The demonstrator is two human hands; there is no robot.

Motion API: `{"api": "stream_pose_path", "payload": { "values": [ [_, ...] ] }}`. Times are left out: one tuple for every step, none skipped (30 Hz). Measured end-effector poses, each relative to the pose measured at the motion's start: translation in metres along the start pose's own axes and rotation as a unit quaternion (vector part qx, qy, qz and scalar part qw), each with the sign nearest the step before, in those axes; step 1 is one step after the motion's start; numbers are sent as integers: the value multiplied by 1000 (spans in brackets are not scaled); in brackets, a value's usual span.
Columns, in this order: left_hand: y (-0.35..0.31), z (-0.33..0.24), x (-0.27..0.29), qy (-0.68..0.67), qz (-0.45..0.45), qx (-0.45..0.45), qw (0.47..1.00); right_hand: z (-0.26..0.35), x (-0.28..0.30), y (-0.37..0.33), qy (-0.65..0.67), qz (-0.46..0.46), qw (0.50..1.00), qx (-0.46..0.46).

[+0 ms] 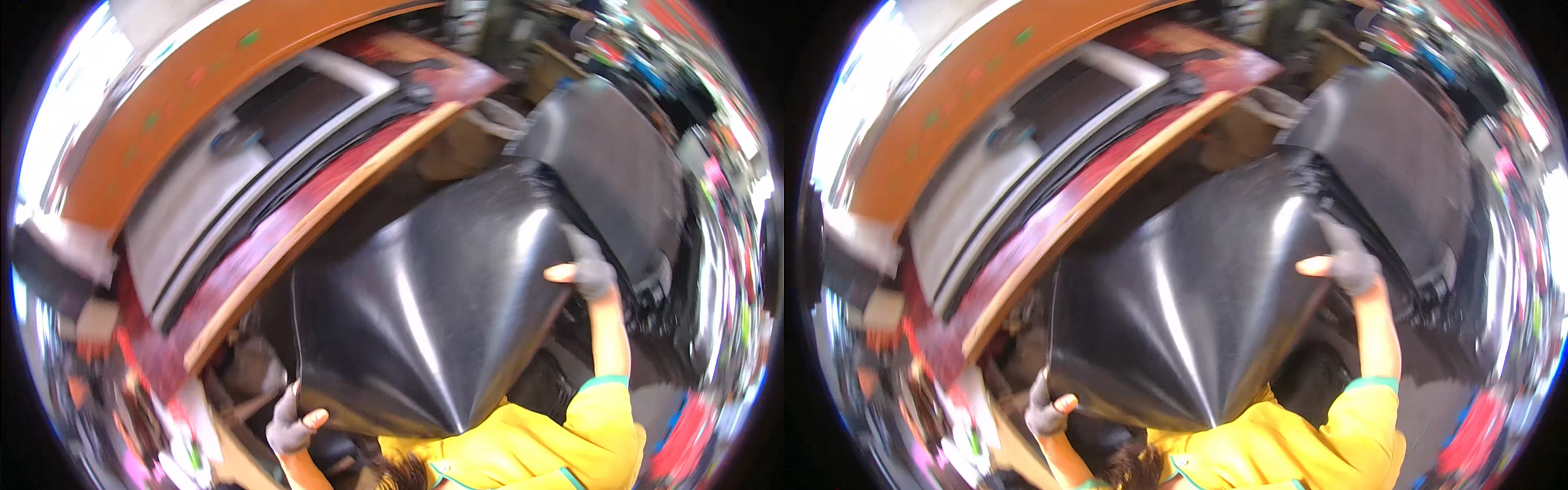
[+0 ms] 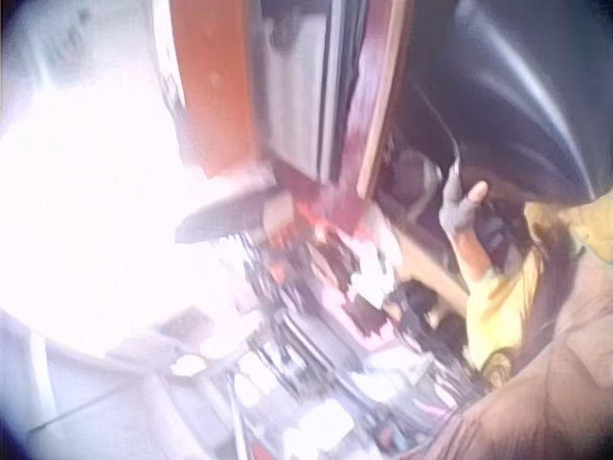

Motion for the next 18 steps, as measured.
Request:
{"api": "stream_pose_path", "payload": {
  "values": [
    [-12, -18, 6, -14, 16, -27, 999, 14, 10, 2, -54, -81, 995, 14],
    [-22, -28, 13, -39, 25, -20, 999, 31, 13, -2, 47, -103, 992, 63],
    [-31, -48, 13, 18, 87, -92, 992, 45, 17, 1, 62, -127, 985, 101],
    [-40, -65, 12, 68, 142, -149, 976, 63, 15, 5, 118, -107, 972, 174],
    [-51, -80, 16, 131, 156, -267, 942, 74, 14, 10, 127, -108, 965, 203],
    [-61, -82, 29, 26, 99, -284, 953, 94, 14, 13, 112, -124, 940, 298],
    [-65, -79, 52, -134, 30, -262, 955, 96, 11, 28, 109, -141, 944, 278],
    [-78, -82, 60, -122, -5, -314, 942, 106, 6, 41, 104, -139, 942, 287],
    [-94, -97, 65, 15, -16, -399, 917, 111, -7, 62, 107, -137, 939, 295],
    [-105, -109, 73, 72, -18, -449, 891, 120, -19, 81, 106, -140, 934, 311],
    [-108, -115, 92, 76, -72, -460, 882, 126, -41, 107, 120, -108, 944, 289],
    [-120, -114, 114, 58, -220, -444, 867, 133, -65, 132, 133, -75, 950, 273],
    [-115, -114, 136, 18, -250, -414, 875, 149, -92, 160, 107, -45, 953, 281],
    [-109, -115, 165, -15, -310, -390, 867, 158, -129, 182, 138, -4, 951, 277],
    [-101, -119, 183, 28, -342, -373, 862, 168, -166, 208, 144, 58, 956, 248],
    [-94, -123, 205, 98, -397, -343, 845, 177, -210, 230, 213, 131, 937, 244],
    [-83, -115, 230, 49, -421, -312, 850, 187, -247, 250, 195, 161, 932, 258],
    [-72, -107, 250, 15, -427, -298, 854, 188, -279, 274, 169, 130, 946, 243]
  ]
}}
Point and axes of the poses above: each hand's wrist, its own y-axis towards the middle knuckle, its own x-axis out of the back of the hand, z = x × y, the point moved 8 cm from there along y, towards the middle knuckle, and after that the axes turned 12 degrees about -y, right-handed, at the moved point
